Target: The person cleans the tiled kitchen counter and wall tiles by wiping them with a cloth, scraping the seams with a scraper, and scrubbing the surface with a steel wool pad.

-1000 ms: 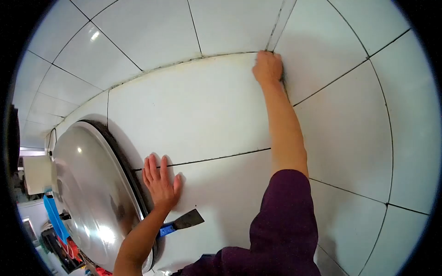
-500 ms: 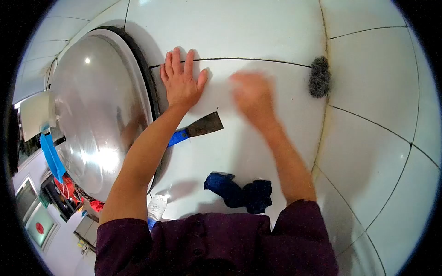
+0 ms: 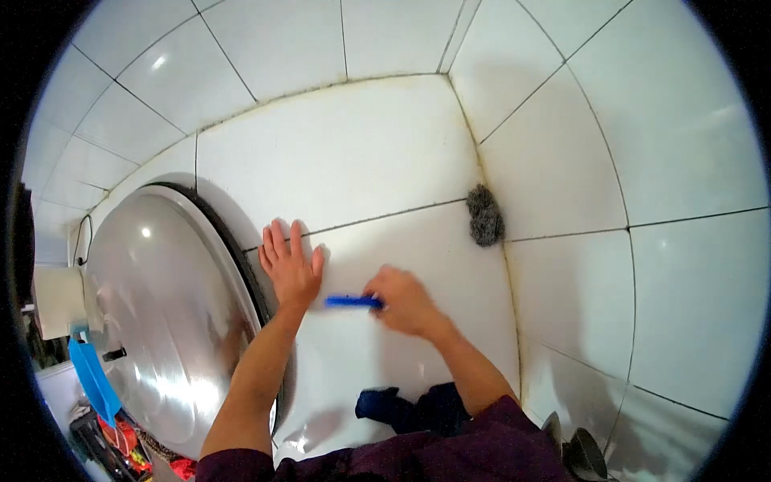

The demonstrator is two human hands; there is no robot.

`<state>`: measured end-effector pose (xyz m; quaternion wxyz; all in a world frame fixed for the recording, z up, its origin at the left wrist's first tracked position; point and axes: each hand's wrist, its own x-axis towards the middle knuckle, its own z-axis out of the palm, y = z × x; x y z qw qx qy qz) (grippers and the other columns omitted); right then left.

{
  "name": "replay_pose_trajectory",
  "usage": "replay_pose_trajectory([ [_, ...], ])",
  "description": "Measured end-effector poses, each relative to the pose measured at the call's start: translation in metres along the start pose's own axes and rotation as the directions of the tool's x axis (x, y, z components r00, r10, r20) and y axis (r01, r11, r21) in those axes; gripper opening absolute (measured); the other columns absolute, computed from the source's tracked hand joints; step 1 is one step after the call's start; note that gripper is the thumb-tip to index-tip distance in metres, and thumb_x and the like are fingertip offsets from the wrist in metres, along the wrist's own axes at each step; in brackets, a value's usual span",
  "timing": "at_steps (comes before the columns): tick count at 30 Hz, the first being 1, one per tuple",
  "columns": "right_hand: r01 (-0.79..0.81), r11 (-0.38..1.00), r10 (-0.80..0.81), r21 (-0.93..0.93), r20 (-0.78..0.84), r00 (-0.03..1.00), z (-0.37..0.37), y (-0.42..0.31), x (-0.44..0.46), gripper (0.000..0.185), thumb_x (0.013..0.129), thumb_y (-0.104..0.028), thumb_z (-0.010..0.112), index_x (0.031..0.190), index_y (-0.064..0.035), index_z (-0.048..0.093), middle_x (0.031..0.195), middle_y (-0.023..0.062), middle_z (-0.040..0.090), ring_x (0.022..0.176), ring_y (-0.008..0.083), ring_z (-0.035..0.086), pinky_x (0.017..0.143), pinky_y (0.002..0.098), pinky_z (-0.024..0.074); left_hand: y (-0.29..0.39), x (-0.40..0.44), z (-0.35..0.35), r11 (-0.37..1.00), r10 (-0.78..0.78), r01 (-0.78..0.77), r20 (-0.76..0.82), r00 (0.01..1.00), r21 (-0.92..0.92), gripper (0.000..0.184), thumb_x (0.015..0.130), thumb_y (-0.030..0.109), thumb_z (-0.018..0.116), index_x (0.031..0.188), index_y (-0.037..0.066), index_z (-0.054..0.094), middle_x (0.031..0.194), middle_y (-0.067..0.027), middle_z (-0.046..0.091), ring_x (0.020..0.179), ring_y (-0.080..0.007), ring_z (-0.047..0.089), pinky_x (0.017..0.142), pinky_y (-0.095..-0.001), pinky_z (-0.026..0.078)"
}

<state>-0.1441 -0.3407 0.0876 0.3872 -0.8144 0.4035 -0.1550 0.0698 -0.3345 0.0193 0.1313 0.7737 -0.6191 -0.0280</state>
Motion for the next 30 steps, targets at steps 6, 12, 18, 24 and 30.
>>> replay_pose_trajectory([
  [6, 0.252, 0.776, 0.178, 0.579, -0.583, 0.793, -0.076, 0.053, 0.059, 0.024, 0.072, 0.003, 0.068, 0.093, -0.005, 0.058, 0.09, 0.0005, 0.056, 0.081, 0.0093, 0.052, 0.075, 0.0239, 0.043, 0.003, 0.001, -0.004, 0.998, -0.061, 0.059, 0.087, 0.994, 0.02, 0.06, 0.083, 0.04, 0.052, 0.134, 0.013, 0.037, 0.146, -0.018, 0.019, 0.136, -0.0357, 0.012, 0.109, -0.0514, 0.01],
  [12, 0.18, 0.737, 0.34, 0.652, -0.588, 0.734, -0.088, 0.1, 0.091, 0.029, 0.075, 0.0, 0.068, 0.102, -0.0036, 0.059, 0.1, 0.0042, 0.059, 0.087, 0.01, 0.056, 0.072, 0.0228, 0.0478, 0.002, 0.002, -0.002, 0.999, -0.046, 0.045, 0.063, 0.997, 0.021, 0.06, 0.084, 0.041, 0.052, 0.134, 0.01, 0.038, 0.146, -0.0181, 0.018, 0.135, -0.0368, 0.012, 0.108, -0.0538, 0.011],
  [18, 0.095, 0.651, 0.464, 0.753, -0.493, 0.736, -0.106, 0.097, 0.062, 0.033, 0.078, 0.004, 0.062, 0.111, -0.0002, 0.054, 0.107, 0.0103, 0.059, 0.091, 0.0194, 0.061, 0.07, 0.0292, 0.0532, 0.0, -0.001, 0.003, 1.0, -0.002, 0.003, -0.02, 1.0, 0.028, 0.06, 0.083, 0.04, 0.053, 0.133, 0.011, 0.038, 0.145, -0.0181, 0.02, 0.134, -0.0376, 0.015, 0.106, -0.0548, 0.015],
  [24, -0.056, 0.646, 0.483, 0.761, -0.351, 0.802, -0.117, 0.098, 0.053, 0.04, 0.072, 0.0, 0.067, 0.11, -0.0017, 0.055, 0.112, 0.0132, 0.057, 0.097, 0.0252, 0.059, 0.078, 0.0327, 0.0522, 0.0, -0.001, 0.003, 0.999, -0.031, 0.03, 0.006, 1.0, 0.037, 0.061, 0.082, 0.041, 0.053, 0.135, 0.013, 0.037, 0.145, -0.0174, 0.021, 0.136, -0.0356, 0.015, 0.108, -0.0526, 0.012],
  [30, -0.252, 0.915, 0.127, -0.314, -0.367, 0.921, -0.085, 0.116, 0.067, 0.056, 0.064, -0.012, 0.071, 0.117, -0.0069, 0.052, 0.124, 0.0201, 0.046, 0.111, 0.0384, 0.046, 0.094, 0.0407, 0.0404, -0.001, -0.001, 0.004, 0.999, -0.03, 0.03, 0.007, 1.0, 0.029, 0.061, 0.082, 0.041, 0.053, 0.134, 0.012, 0.038, 0.145, -0.0174, 0.02, 0.136, -0.0359, 0.014, 0.108, -0.053, 0.012],
])
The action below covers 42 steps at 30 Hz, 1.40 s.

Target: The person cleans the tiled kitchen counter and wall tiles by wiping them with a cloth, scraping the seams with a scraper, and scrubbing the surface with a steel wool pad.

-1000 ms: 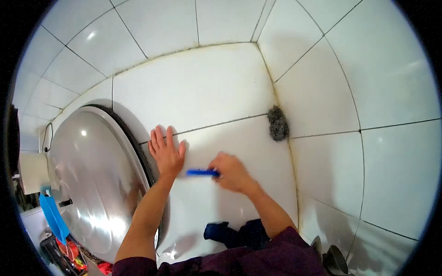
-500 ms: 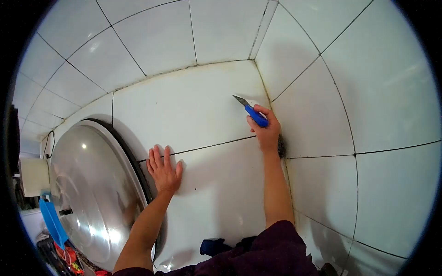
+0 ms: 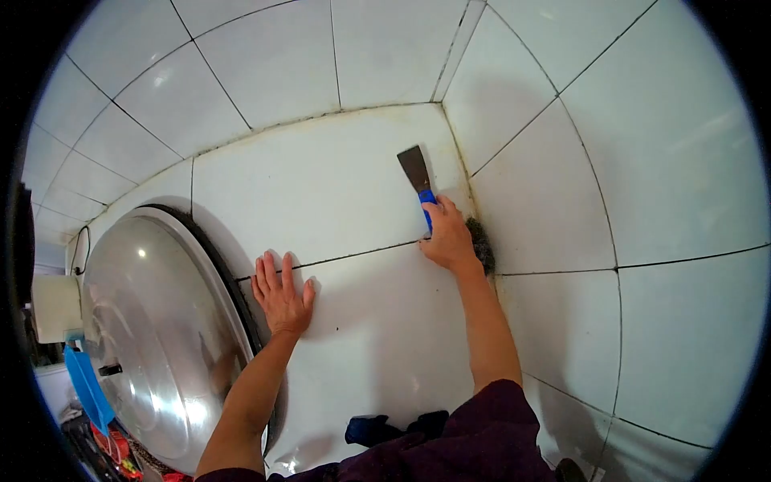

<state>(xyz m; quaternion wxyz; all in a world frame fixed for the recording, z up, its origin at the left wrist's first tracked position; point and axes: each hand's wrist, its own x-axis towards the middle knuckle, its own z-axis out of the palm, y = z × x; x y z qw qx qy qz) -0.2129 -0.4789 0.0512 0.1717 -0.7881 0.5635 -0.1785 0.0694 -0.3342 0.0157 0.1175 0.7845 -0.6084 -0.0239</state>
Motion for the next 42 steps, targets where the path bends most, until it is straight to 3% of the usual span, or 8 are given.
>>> replay_pose_trajectory([
  [1, 0.01, 0.986, -0.009, -0.168, 0.009, 1.0, 0.001, -0.006, 0.0, 0.056, 0.066, -0.015, 0.071, 0.117, -0.0076, 0.051, 0.123, 0.0193, 0.046, 0.105, 0.0404, 0.047, 0.09, 0.0439, 0.0422, 0.0, 0.0, 0.0, 1.0, 0.004, -0.004, -0.003, 1.0, -0.003, 0.06, 0.082, 0.04, 0.054, 0.134, 0.012, 0.039, 0.146, -0.0176, 0.019, 0.135, -0.0363, 0.014, 0.107, -0.0534, 0.013],
  [12, -0.272, 0.905, 0.243, -0.326, -0.128, 0.962, 0.018, -0.009, 0.083, 0.051, 0.077, -0.023, 0.068, 0.121, -0.0091, 0.047, 0.115, 0.0203, 0.049, 0.103, 0.036, 0.05, 0.079, 0.0476, 0.0453, 0.002, 0.002, -0.004, 0.999, -0.032, 0.033, 0.056, 0.998, -0.012, 0.062, 0.081, 0.04, 0.056, 0.134, 0.012, 0.038, 0.146, -0.0173, 0.018, 0.136, -0.0356, 0.011, 0.108, -0.0525, 0.01],
  [17, -0.208, 0.909, 0.243, -0.362, 0.054, 0.969, 0.017, -0.004, 0.117, 0.044, 0.079, -0.011, 0.057, 0.121, -0.0087, 0.05, 0.11, 0.025, 0.048, 0.101, 0.0376, 0.051, 0.085, 0.0465, 0.0452, 0.001, 0.002, -0.003, 0.999, -0.03, 0.031, 0.05, 0.998, -0.021, 0.062, 0.081, 0.04, 0.056, 0.134, 0.012, 0.038, 0.146, -0.0176, 0.018, 0.136, -0.0362, 0.011, 0.108, -0.0529, 0.01],
  [20, -0.146, 0.966, 0.143, -0.213, -0.027, 0.989, 0.015, 0.024, 0.137, 0.042, 0.079, -0.008, 0.05, 0.121, -0.0093, 0.052, 0.107, 0.0272, 0.048, 0.099, 0.0405, 0.052, 0.085, 0.0452, 0.0458, 0.0, 0.001, -0.004, 0.999, -0.031, 0.033, 0.049, 0.998, -0.035, 0.062, 0.081, 0.04, 0.056, 0.134, 0.012, 0.038, 0.146, -0.0176, 0.019, 0.136, -0.0365, 0.012, 0.108, -0.0535, 0.011],
  [28, 0.0, 0.884, 0.205, -0.468, 0.387, 0.899, -0.035, 0.006, 0.159, 0.043, 0.082, -0.004, 0.042, 0.124, -0.0121, 0.051, 0.109, 0.0148, 0.061, 0.104, 0.0327, 0.056, 0.087, 0.0425, 0.0466, 0.0, 0.001, -0.003, 1.0, 0.002, -0.002, -0.008, 1.0, -0.016, 0.061, 0.081, 0.038, 0.056, 0.134, 0.012, 0.039, 0.146, -0.0175, 0.018, 0.135, -0.0372, 0.016, 0.106, -0.0548, 0.016],
  [35, 0.28, 0.697, 0.129, -0.66, 0.5, 0.857, -0.038, -0.009, 0.197, 0.03, 0.087, -0.008, 0.041, 0.114, -0.0087, 0.055, 0.104, 0.0133, 0.062, 0.099, 0.0311, 0.058, 0.083, 0.0415, 0.0491, 0.0, 0.004, -0.006, 0.999, -0.027, 0.028, 0.019, 0.999, -0.036, 0.06, 0.081, 0.037, 0.057, 0.132, 0.012, 0.041, 0.145, -0.0181, 0.021, 0.134, -0.0379, 0.017, 0.106, -0.0549, 0.016],
  [38, 0.129, 0.72, 0.24, -0.682, 0.42, 0.875, -0.03, -0.013, 0.22, 0.03, 0.088, -0.007, 0.04, 0.113, -0.0084, 0.056, 0.103, 0.0134, 0.062, 0.097, 0.0313, 0.059, 0.082, 0.0416, 0.0492, 0.0, 0.004, -0.009, 0.998, -0.033, 0.034, 0.036, 0.999, -0.044, 0.06, 0.08, 0.036, 0.057, 0.132, 0.012, 0.041, 0.144, -0.0185, 0.021, 0.134, -0.0379, 0.017, 0.106, -0.0547, 0.016],
  [42, 0.301, 0.633, 0.135, -0.713, 0.485, 0.864, -0.033, -0.012, 0.215, 0.028, 0.089, -0.007, 0.04, 0.11, -0.0069, 0.057, 0.102, 0.0138, 0.062, 0.098, 0.031, 0.059, 0.08, 0.042, 0.05, 0.003, 0.009, -0.013, 0.997, -0.03, 0.032, 0.028, 0.999, -0.072, 0.06, 0.081, 0.037, 0.056, 0.133, 0.012, 0.039, 0.144, -0.0177, 0.021, 0.135, -0.037, 0.016, 0.106, -0.0543, 0.015],
])
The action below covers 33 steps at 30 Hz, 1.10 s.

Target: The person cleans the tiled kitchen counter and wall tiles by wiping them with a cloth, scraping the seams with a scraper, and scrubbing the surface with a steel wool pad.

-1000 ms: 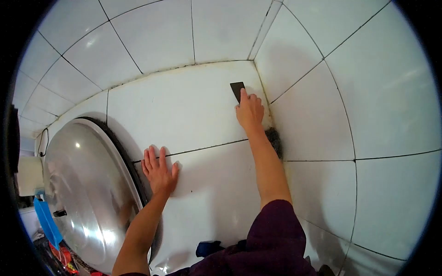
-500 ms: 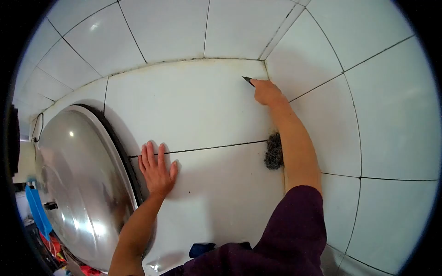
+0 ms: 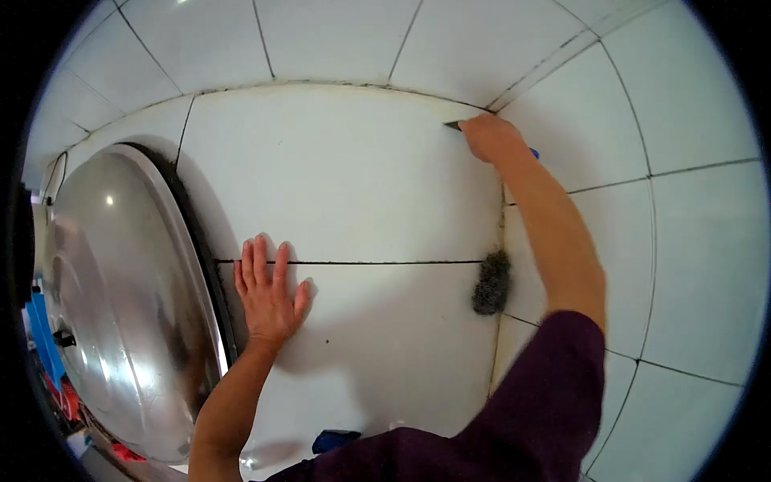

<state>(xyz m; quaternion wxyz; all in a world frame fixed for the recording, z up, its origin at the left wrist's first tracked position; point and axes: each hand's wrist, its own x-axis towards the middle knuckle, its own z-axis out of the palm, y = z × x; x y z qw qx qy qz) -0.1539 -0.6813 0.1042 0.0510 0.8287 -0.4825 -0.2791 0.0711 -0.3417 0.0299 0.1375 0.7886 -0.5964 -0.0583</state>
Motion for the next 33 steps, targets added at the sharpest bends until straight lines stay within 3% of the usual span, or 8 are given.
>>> replay_pose_trajectory([
  [3, 0.139, 0.988, -0.143, -0.064, -0.073, 0.987, 0.007, -0.006, 0.0, 0.024, 0.088, -0.006, 0.041, 0.107, -0.0053, 0.056, 0.101, 0.0148, 0.062, 0.097, 0.0309, 0.059, 0.078, 0.0422, 0.0504, -0.001, -0.005, 0.003, 1.0, -0.011, 0.011, 0.041, 0.999, 0.012, 0.06, 0.082, 0.038, 0.054, 0.133, 0.012, 0.038, 0.145, -0.0172, 0.02, 0.135, -0.0364, 0.016, 0.107, -0.054, 0.014],
  [6, -0.044, 0.996, 0.046, -0.078, 0.019, 0.999, -0.002, -0.011, 0.016, 0.024, 0.086, -0.005, 0.043, 0.108, -0.0059, 0.054, 0.1, 0.0155, 0.062, 0.098, 0.0307, 0.059, 0.078, 0.0421, 0.0508, -0.003, -0.005, 0.003, 1.0, -0.004, 0.004, 0.011, 1.0, 0.0, 0.061, 0.08, 0.036, 0.057, 0.133, 0.012, 0.038, 0.145, -0.0171, 0.02, 0.135, -0.0363, 0.016, 0.107, -0.0541, 0.015],
  [12, 0.161, 0.978, -0.168, -0.135, -0.043, 0.985, -0.009, -0.01, -0.001, 0.021, 0.081, 0.001, 0.049, 0.1, 0.0006, 0.058, 0.097, 0.0171, 0.061, 0.094, 0.0324, 0.06, 0.075, 0.0423, 0.0519, -0.004, -0.004, 0.005, 1.0, -0.016, 0.016, 0.026, 1.0, -0.021, 0.064, 0.078, 0.034, 0.06, 0.134, 0.013, 0.037, 0.145, -0.0167, 0.019, 0.135, -0.0361, 0.015, 0.107, -0.0541, 0.014],
  [16, 0.021, 0.98, -0.001, -0.2, 0.1, 0.995, -0.016, -0.002, 0.024, 0.025, 0.08, 0.002, 0.05, 0.104, -0.0019, 0.057, 0.101, 0.0168, 0.061, 0.097, 0.0327, 0.059, 0.075, 0.0424, 0.0519, -0.007, -0.005, 0.004, 1.0, -0.005, 0.005, 0.028, 1.0, -0.027, 0.064, 0.078, 0.035, 0.06, 0.134, 0.013, 0.037, 0.145, -0.0169, 0.019, 0.135, -0.0367, 0.015, 0.106, -0.0551, 0.015],
  [21, 0.157, 0.974, -0.169, -0.162, -0.058, 0.984, -0.008, -0.007, -0.002, 0.021, 0.083, -0.001, 0.047, 0.102, -0.0009, 0.058, 0.101, 0.0165, 0.062, 0.097, 0.0326, 0.059, 0.077, 0.0417, 0.0517, -0.007, -0.006, 0.006, 0.999, -0.002, 0.004, 0.028, 1.0, -0.043, 0.064, 0.078, 0.035, 0.061, 0.134, 0.014, 0.038, 0.145, -0.017, 0.019, 0.135, -0.0376, 0.014, 0.105, -0.056, 0.017],
  [27, -0.013, 0.988, 0.014, -0.151, 0.008, 1.0, -0.006, -0.012, 0.018, 0.024, 0.089, -0.004, 0.039, 0.105, -0.0059, 0.056, 0.104, 0.0132, 0.061, 0.098, 0.0325, 0.058, 0.083, 0.0424, 0.0495, -0.004, -0.005, 0.006, 0.999, -0.002, 0.002, 0.016, 1.0, -0.035, 0.064, 0.078, 0.033, 0.06, 0.134, 0.013, 0.037, 0.145, -0.0178, 0.018, 0.135, -0.0369, 0.016, 0.106, -0.0551, 0.015],
  [30, 0.125, 0.976, -0.128, -0.18, -0.002, 0.992, -0.012, -0.005, -0.006, 0.022, 0.088, -0.002, 0.041, 0.103, -0.005, 0.056, 0.104, 0.0125, 0.062, 0.098, 0.0318, 0.058, 0.083, 0.0419, 0.0497, -0.006, -0.008, 0.006, 1.0, 0.001, 0.0, 0.04, 0.999, -0.028, 0.064, 0.078, 0.033, 0.059, 0.134, 0.013, 0.036, 0.146, -0.0177, 0.017, 0.135, -0.037, 0.016, 0.106, -0.055, 0.015],
  [33, 0.06, 0.988, -0.067, -0.146, -0.046, 0.997, -0.01, -0.004, 0.011, 0.02, 0.086, -0.001, 0.044, 0.102, -0.005, 0.056, 0.103, 0.0125, 0.061, 0.099, 0.0311, 0.058, 0.083, 0.0408, 0.05, -0.005, -0.004, 0.003, 1.0, -0.011, 0.011, 0.056, 0.998, -0.007, 0.064, 0.078, 0.033, 0.059, 0.135, 0.013, 0.036, 0.146, -0.0177, 0.016, 0.135, -0.0368, 0.015, 0.107, -0.0544, 0.014],
])
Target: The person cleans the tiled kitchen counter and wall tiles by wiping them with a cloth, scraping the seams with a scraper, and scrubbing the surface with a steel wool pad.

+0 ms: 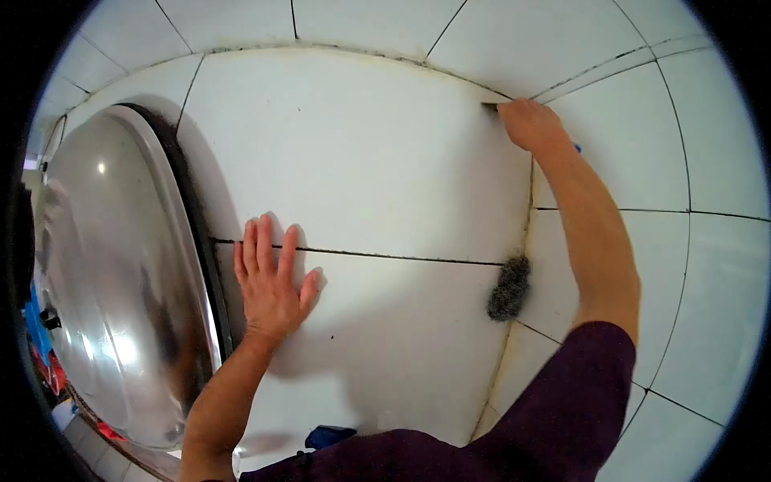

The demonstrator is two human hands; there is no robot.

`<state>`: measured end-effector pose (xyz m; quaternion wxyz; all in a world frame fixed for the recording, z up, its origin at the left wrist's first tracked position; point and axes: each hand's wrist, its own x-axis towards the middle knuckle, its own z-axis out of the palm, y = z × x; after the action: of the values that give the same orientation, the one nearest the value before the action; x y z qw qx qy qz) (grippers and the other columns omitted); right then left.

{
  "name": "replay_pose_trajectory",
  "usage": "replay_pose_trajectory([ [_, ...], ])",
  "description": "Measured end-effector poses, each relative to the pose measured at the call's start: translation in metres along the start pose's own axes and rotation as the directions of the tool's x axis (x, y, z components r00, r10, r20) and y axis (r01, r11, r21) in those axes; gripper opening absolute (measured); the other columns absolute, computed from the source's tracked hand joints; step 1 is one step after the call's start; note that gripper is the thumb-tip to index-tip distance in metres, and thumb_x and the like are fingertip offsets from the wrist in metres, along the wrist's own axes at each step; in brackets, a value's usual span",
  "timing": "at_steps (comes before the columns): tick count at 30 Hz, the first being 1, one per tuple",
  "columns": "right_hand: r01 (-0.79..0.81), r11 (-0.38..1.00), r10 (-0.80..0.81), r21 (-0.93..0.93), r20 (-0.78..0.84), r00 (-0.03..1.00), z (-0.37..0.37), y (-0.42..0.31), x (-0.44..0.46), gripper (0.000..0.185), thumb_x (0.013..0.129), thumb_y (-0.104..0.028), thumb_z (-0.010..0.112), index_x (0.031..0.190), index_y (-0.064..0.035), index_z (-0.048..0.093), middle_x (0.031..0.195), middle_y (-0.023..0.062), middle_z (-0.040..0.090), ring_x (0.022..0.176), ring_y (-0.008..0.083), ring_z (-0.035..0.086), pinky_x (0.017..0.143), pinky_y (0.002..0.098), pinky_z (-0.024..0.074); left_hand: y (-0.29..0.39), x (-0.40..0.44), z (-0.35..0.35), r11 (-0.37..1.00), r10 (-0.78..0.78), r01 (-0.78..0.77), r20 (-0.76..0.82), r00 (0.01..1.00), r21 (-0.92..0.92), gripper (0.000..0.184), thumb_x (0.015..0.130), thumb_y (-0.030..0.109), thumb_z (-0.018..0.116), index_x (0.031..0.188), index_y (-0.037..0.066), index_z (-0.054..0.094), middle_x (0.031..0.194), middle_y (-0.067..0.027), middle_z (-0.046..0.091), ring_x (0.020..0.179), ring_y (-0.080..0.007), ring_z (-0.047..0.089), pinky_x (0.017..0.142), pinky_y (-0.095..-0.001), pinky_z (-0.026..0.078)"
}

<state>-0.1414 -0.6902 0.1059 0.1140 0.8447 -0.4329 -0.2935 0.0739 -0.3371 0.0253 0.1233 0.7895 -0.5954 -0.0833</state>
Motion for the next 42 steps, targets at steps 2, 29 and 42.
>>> replay_pose_trajectory([
  [2, -0.044, 0.999, 0.044, 0.009, 0.013, 0.999, 0.002, -0.008, 0.012, 0.02, 0.085, -0.001, 0.045, 0.102, -0.0047, 0.056, 0.103, 0.0131, 0.061, 0.098, 0.0311, 0.059, 0.082, 0.0406, 0.0502, 0.001, 0.0, -0.001, 1.0, -0.007, 0.007, 0.024, 1.0, -0.004, 0.065, 0.078, 0.033, 0.059, 0.135, 0.013, 0.035, 0.146, -0.0176, 0.016, 0.136, -0.0363, 0.014, 0.107, -0.0536, 0.013],
  [29, 0.063, 0.998, -0.062, -0.023, 0.016, 0.998, -0.017, -0.024, 0.0, 0.016, 0.082, -0.004, 0.048, 0.091, -0.0015, 0.061, 0.095, 0.0135, 0.064, 0.093, 0.0301, 0.062, 0.077, 0.0405, 0.0515, 0.001, -0.001, 0.001, 0.999, 0.002, -0.002, -0.013, 1.0, -0.032, 0.064, 0.079, 0.033, 0.06, 0.135, 0.012, 0.035, 0.145, -0.0176, 0.017, 0.136, -0.037, 0.013, 0.107, -0.0548, 0.012],
  [42, -0.07, 0.997, 0.071, 0.037, -0.02, 0.997, 0.004, -0.017, 0.025, 0.018, 0.082, -0.004, 0.049, 0.093, -0.0006, 0.063, 0.1, 0.0154, 0.064, 0.097, 0.0314, 0.061, 0.079, 0.0413, 0.0512, -0.002, 0.001, 0.001, 1.0, 0.005, -0.005, -0.003, 1.0, -0.006, 0.065, 0.079, 0.033, 0.06, 0.136, 0.013, 0.034, 0.146, -0.0177, 0.016, 0.136, -0.0367, 0.013, 0.107, -0.0551, 0.013],
])
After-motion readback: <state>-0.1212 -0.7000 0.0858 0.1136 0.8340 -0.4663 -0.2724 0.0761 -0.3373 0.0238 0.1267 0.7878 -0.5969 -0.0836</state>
